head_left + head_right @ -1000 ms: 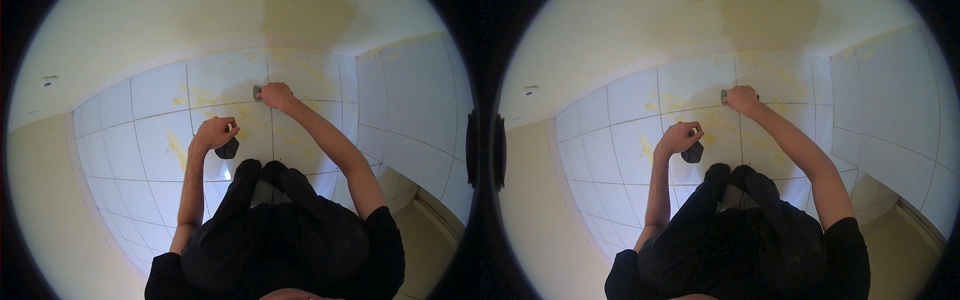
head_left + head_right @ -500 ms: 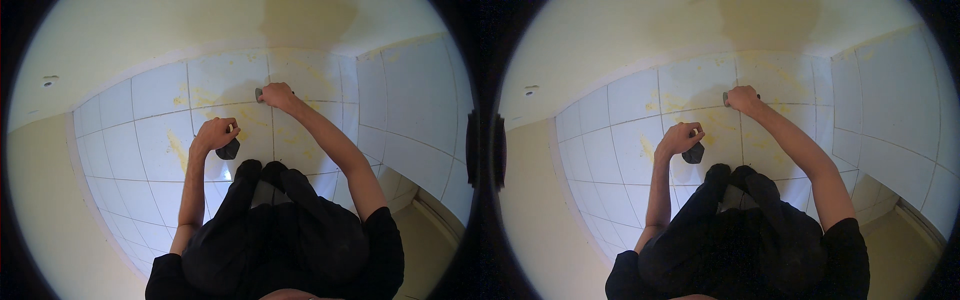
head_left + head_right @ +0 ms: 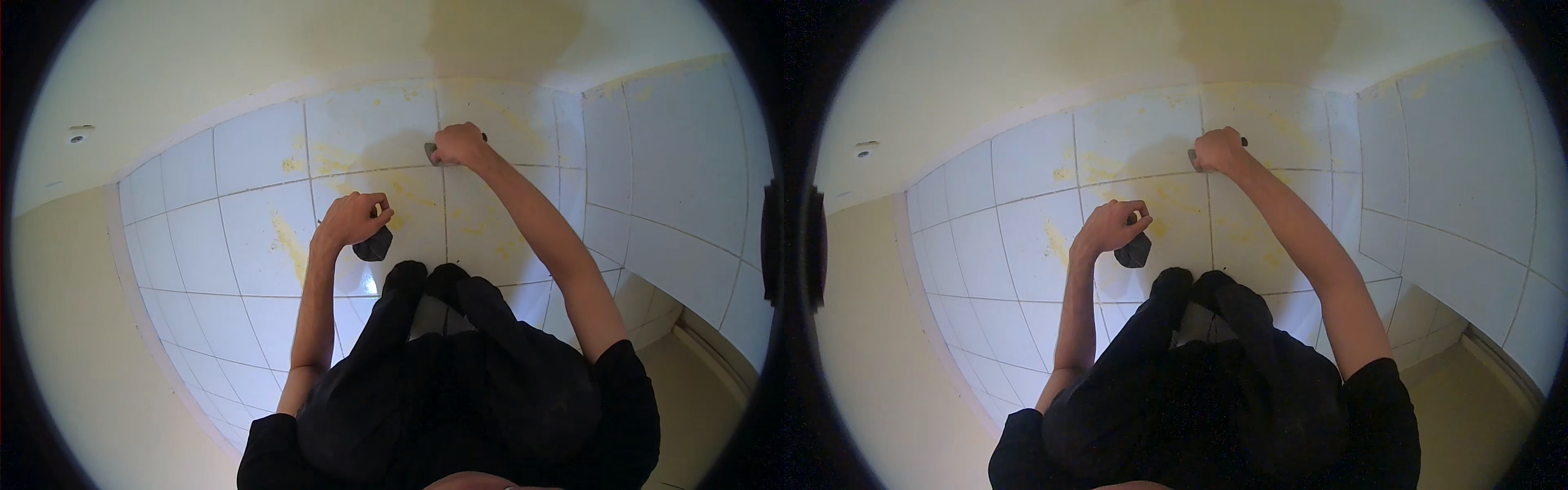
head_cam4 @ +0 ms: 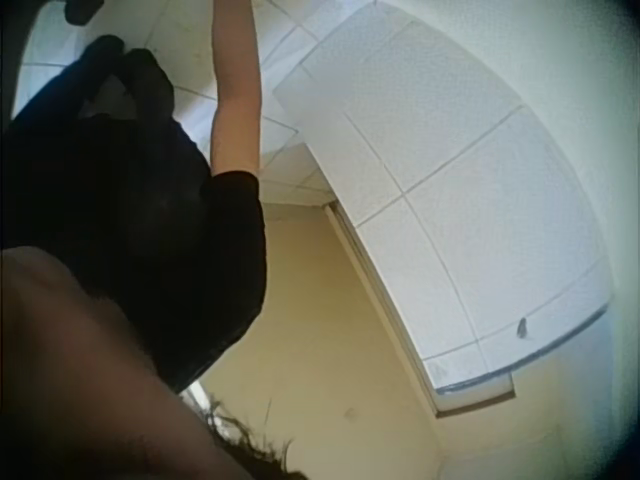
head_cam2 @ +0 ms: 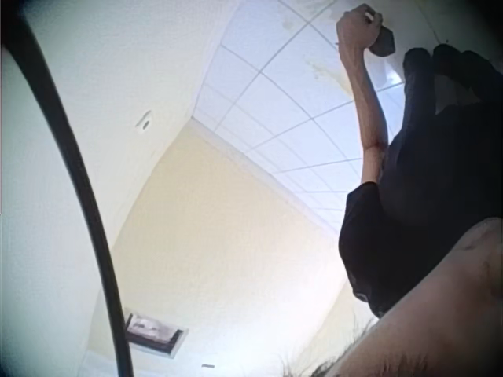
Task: The person scrapes grout or debris from tiled surfaces using a putty knife and wipes the area with a cloth.
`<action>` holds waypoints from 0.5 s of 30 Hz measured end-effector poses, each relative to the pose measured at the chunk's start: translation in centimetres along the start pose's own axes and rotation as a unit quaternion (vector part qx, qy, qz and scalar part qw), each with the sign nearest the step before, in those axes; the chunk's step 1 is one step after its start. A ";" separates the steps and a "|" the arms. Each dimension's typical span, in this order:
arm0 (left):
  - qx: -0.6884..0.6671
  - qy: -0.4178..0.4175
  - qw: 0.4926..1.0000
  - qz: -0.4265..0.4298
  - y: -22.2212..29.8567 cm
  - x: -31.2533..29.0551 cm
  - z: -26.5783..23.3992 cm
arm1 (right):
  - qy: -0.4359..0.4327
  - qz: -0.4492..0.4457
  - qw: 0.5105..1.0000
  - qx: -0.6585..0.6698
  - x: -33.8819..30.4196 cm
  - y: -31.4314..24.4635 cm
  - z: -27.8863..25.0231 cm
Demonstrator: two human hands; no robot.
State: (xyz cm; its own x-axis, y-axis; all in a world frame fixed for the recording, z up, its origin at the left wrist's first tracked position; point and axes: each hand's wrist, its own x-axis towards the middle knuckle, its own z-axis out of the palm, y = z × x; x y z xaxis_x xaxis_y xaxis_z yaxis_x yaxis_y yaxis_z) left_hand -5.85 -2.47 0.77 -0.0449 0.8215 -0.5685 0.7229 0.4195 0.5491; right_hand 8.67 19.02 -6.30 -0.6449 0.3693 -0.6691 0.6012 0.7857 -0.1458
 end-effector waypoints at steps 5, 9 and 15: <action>-0.001 -0.005 1.000 -0.003 -0.1 0.0 0.0 | 0.003 0.007 1.000 0.008 0.4 -0.4 0.0; -0.004 -0.003 1.000 -0.008 0.0 -0.3 -0.1 | -0.028 0.031 0.999 0.025 0.1 0.2 -0.5; 0.004 -0.002 1.000 0.003 -0.2 0.1 0.2 | 0.017 -0.025 0.999 0.014 0.9 -1.4 1.0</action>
State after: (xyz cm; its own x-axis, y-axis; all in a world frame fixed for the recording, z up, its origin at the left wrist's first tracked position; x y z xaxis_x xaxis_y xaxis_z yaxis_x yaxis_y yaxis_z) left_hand -5.87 -2.59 0.47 -0.0382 0.8222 -0.5679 0.7287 0.4118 0.5471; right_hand 7.73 17.74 -7.40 -0.6898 0.3473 -0.6352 0.5811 0.7890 -0.1996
